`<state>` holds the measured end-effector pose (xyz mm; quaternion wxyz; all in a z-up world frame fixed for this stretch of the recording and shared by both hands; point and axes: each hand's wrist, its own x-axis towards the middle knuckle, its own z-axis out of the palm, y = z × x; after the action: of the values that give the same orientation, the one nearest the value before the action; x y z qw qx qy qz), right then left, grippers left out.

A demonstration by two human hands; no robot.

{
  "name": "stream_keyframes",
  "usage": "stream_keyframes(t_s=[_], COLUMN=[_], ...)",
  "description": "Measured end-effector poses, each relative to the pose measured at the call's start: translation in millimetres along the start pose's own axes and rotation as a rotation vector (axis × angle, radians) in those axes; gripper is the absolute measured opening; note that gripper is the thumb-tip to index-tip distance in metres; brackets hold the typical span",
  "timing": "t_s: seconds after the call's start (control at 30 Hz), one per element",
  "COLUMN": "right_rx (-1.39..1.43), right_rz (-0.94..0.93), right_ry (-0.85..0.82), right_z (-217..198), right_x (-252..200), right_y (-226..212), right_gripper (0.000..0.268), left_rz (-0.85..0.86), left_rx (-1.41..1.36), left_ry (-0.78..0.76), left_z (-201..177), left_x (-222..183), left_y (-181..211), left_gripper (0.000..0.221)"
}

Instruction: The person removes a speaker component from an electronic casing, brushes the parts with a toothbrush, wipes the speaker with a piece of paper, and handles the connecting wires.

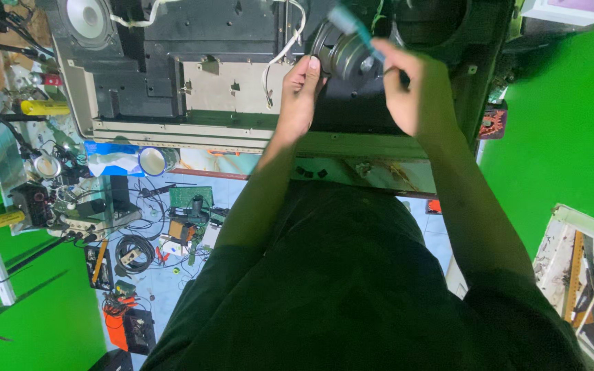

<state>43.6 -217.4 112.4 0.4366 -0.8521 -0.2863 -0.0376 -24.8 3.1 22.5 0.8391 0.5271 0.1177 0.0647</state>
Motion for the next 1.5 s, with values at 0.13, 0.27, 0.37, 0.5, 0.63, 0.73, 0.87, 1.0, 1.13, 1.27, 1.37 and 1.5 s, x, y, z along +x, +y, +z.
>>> stream_keyframes(t_s=[0.13,0.27,0.37,0.5,0.63,0.73,0.87,1.0,1.13,1.27,1.37,1.5], right_rx=[-0.121,-0.025,-0.129,-0.236,-0.236,-0.273,-0.182,-0.223,-0.154,0.013,0.153,0.141], right_rz=[0.041,0.054,0.071,-0.019,0.03,0.086,-0.122,0.074,0.063,0.078,0.162,0.275], right_ry=[0.02,-0.025,-0.099,-0.009,-0.037,-0.059,-0.072,-0.069,-0.136,0.037,0.077,0.016], right_z=[-2,-6,-14,-12,-9,-6,2,-15,-11,-3,22,48], right_x=[-3,-10,-11,-11,-19,-27,-42,-47,-55,-66,-73,-84], right_y=[-2,-20,-29,-36,-40,-39,-47,-47,-41,-19,-1,1], right_gripper=[0.045,0.046,0.045,0.045,0.047,0.054,0.066,0.062,0.063,0.053,0.048,0.06], left_rz=[0.016,0.01,0.021,0.036,0.036,0.025,-0.07,-0.064,-0.04,-0.123,-0.156,-0.131], left_rx=[0.024,0.075,0.13,0.301,0.302,0.27,0.055,-0.262,-0.516,-0.581,-0.627,-0.649], left_ry=[-0.006,-0.005,-0.008,0.008,0.003,0.025,0.098,0.142,0.147,0.282,0.341,0.309], left_z=[2,2,-1,3,8,0,-12,-10,-12,-18,-17,-16], left_x=[2,5,8,13,12,11,12,10,7,6,6,12], left_y=[7,8,13,23,22,10,-13,-29,-48,-57,-59,-58], left_gripper=[0.034,0.034,0.035,0.037,0.037,0.038,0.038,0.034,0.031,0.031,0.032,0.034])
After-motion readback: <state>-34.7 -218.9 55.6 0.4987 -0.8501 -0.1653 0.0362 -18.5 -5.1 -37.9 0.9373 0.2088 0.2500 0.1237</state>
